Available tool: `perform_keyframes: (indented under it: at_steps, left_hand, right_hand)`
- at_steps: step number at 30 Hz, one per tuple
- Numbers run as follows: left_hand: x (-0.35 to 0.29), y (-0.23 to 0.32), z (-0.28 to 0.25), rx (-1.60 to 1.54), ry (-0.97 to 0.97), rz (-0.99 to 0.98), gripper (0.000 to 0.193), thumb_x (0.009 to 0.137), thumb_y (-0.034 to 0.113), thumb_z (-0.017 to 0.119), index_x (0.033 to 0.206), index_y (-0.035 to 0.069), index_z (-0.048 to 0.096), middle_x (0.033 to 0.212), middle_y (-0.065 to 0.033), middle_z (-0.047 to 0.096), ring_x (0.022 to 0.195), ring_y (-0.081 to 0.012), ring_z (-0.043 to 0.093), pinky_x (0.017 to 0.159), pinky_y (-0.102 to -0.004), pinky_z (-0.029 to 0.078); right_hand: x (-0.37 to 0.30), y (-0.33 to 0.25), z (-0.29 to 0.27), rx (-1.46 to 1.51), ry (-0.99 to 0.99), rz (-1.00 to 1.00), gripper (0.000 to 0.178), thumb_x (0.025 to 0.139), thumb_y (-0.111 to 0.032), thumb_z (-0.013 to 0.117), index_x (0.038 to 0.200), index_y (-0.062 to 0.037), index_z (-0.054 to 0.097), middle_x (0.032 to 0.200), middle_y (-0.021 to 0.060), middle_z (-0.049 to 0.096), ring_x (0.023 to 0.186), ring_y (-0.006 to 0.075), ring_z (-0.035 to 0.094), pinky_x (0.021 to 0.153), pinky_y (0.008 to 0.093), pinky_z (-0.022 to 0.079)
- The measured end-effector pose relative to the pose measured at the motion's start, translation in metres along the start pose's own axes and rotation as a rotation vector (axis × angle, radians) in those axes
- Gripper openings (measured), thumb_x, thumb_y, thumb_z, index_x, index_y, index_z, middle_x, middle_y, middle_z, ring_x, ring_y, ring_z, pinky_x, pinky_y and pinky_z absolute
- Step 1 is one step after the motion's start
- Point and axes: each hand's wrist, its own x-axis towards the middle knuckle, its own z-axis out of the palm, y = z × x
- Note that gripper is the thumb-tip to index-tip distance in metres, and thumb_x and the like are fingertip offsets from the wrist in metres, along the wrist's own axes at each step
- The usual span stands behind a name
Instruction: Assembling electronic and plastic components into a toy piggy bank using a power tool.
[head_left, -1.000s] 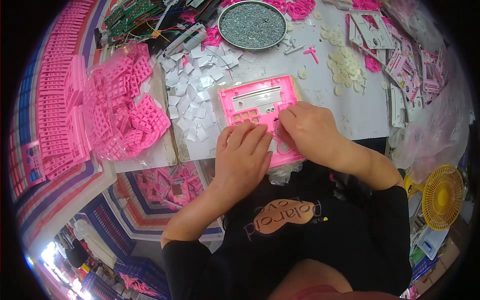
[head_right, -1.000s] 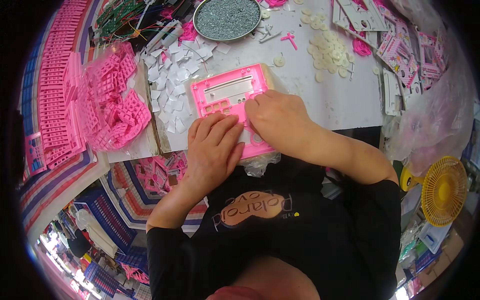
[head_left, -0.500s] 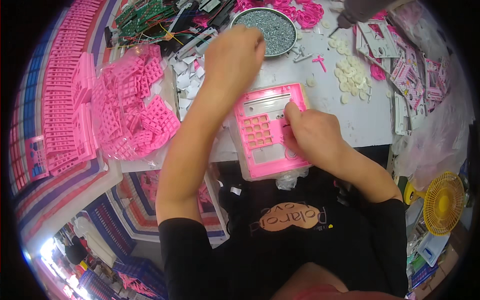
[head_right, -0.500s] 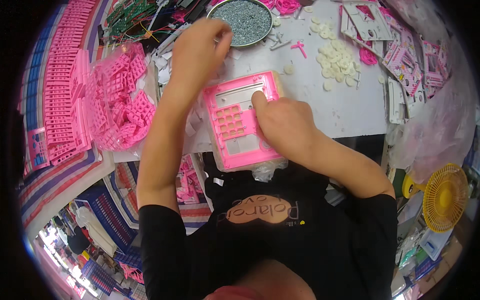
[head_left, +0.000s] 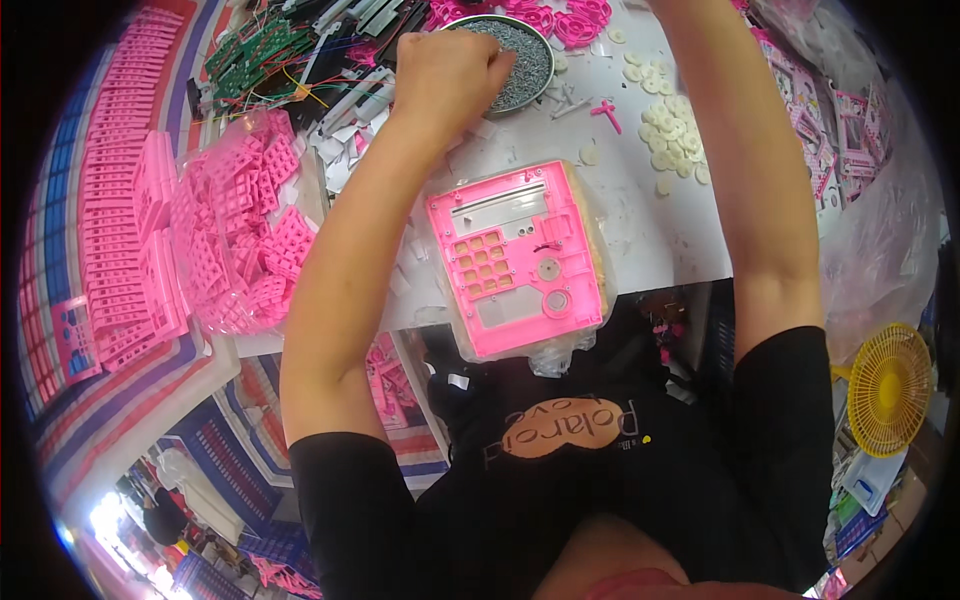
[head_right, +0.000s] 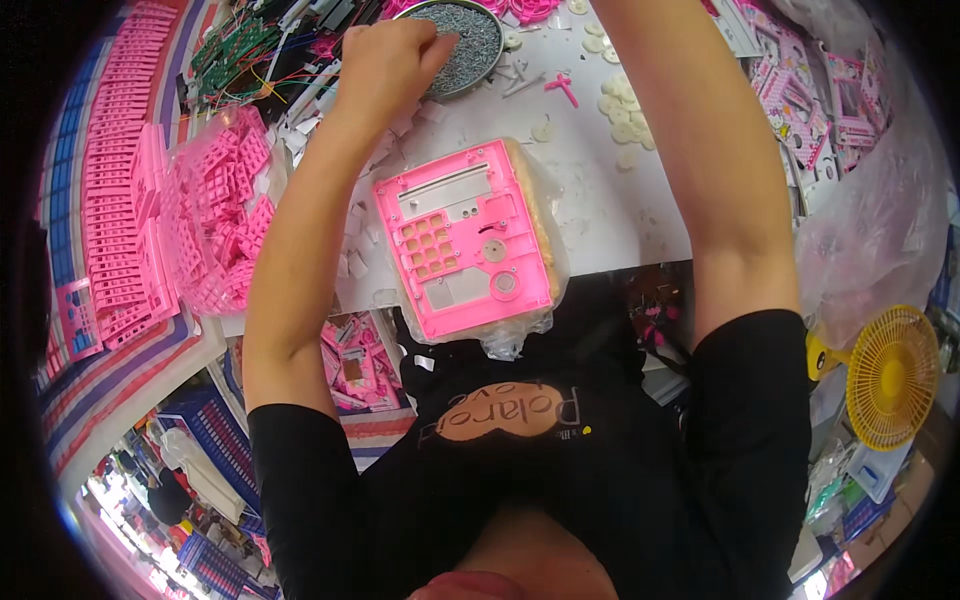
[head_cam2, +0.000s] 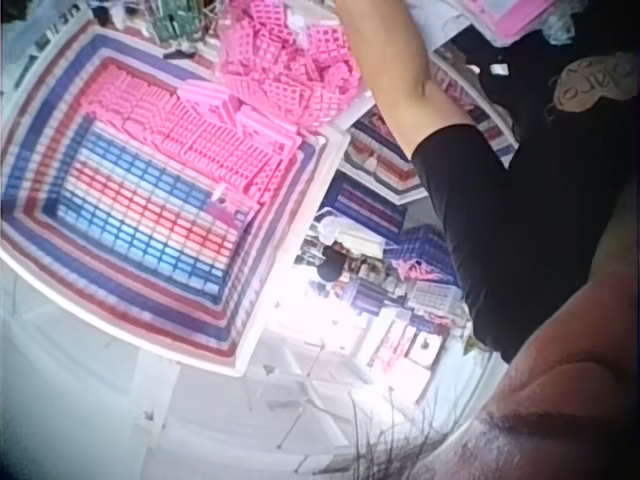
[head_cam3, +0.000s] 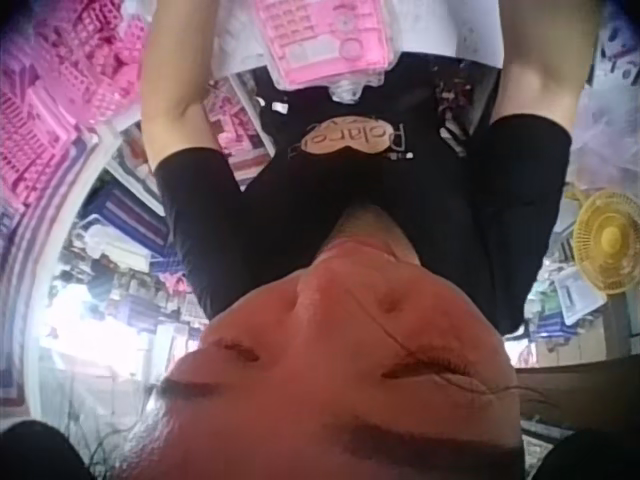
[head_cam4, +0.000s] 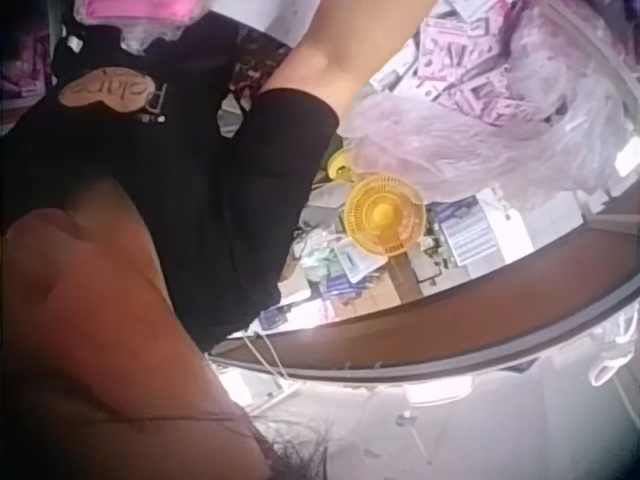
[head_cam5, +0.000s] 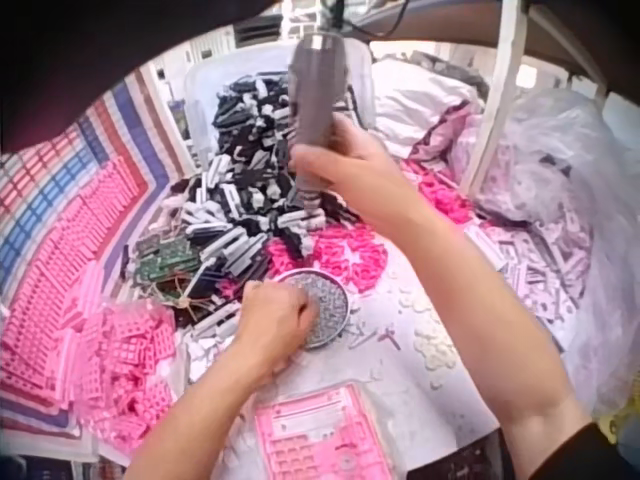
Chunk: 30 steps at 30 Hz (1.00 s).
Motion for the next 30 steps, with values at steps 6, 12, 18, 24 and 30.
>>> perform_keyframes:
  at_steps: [6,12,18,24,30]
  left_hand:
    - [-0.111,0.062,-0.049,-0.277,0.046,0.088,0.011,0.082,0.014,0.076,0.089,0.014,0.067,0.086,-0.0016,0.068,0.086,-0.0221,0.065,0.087,-0.0440,0.039]
    - [-0.168,0.103,-0.039,-0.587,0.083,-0.020,0.016,0.083,0.010,0.076,0.096,0.014,0.068,0.088,0.0004,0.067,0.085,-0.0191,0.065,0.103,-0.0487,0.032]
    - [-0.171,0.107,-0.044,-0.686,0.116,-0.065,0.019,0.081,0.009,0.078,0.097,0.014,0.069,0.084,0.0010,0.067,0.082,-0.0189,0.064,0.104,-0.0483,0.032]
    - [-0.180,0.104,-0.037,-0.527,0.162,-0.044,0.023,0.077,0.015,0.081,0.096,0.014,0.068,0.089,0.0011,0.066,0.088,-0.0198,0.063,0.106,-0.0514,0.031]
    - [-0.184,0.101,-0.037,-0.455,0.101,-0.005,0.030,0.076,0.027,0.081,0.099,0.013,0.069,0.111,0.0007,0.063,0.109,-0.0192,0.057,0.110,-0.0560,0.029]
  right_hand:
    - [-0.055,-0.095,0.049,-0.054,-0.074,0.348,0.042,0.089,-0.013,0.072,0.124,0.0002,0.053,0.083,0.0066,0.064,0.073,0.0154,0.064,0.063,0.0297,0.050]
    - [-0.174,-0.118,0.078,0.427,-0.002,0.367,0.051,0.095,-0.037,0.071,0.129,-0.0082,0.047,0.064,-0.0028,0.051,0.054,0.0121,0.048,0.053,0.0288,0.044]
    - [-0.198,-0.125,0.086,0.505,-0.024,0.273,0.047,0.086,-0.021,0.078,0.118,0.0019,0.052,0.077,0.0067,0.061,0.063,0.0092,0.059,0.056,0.0236,0.047]
    - [-0.209,-0.120,0.090,0.389,-0.079,0.336,0.043,0.091,-0.027,0.075,0.116,-0.0044,0.049,0.075,0.0042,0.056,0.061,0.0105,0.054,0.057,0.0267,0.045]
    - [-0.231,-0.100,0.084,0.273,-0.099,0.335,0.038,0.096,-0.028,0.071,0.115,-0.0072,0.045,0.066,0.0023,0.051,0.056,0.0127,0.049,0.056,0.0313,0.044]
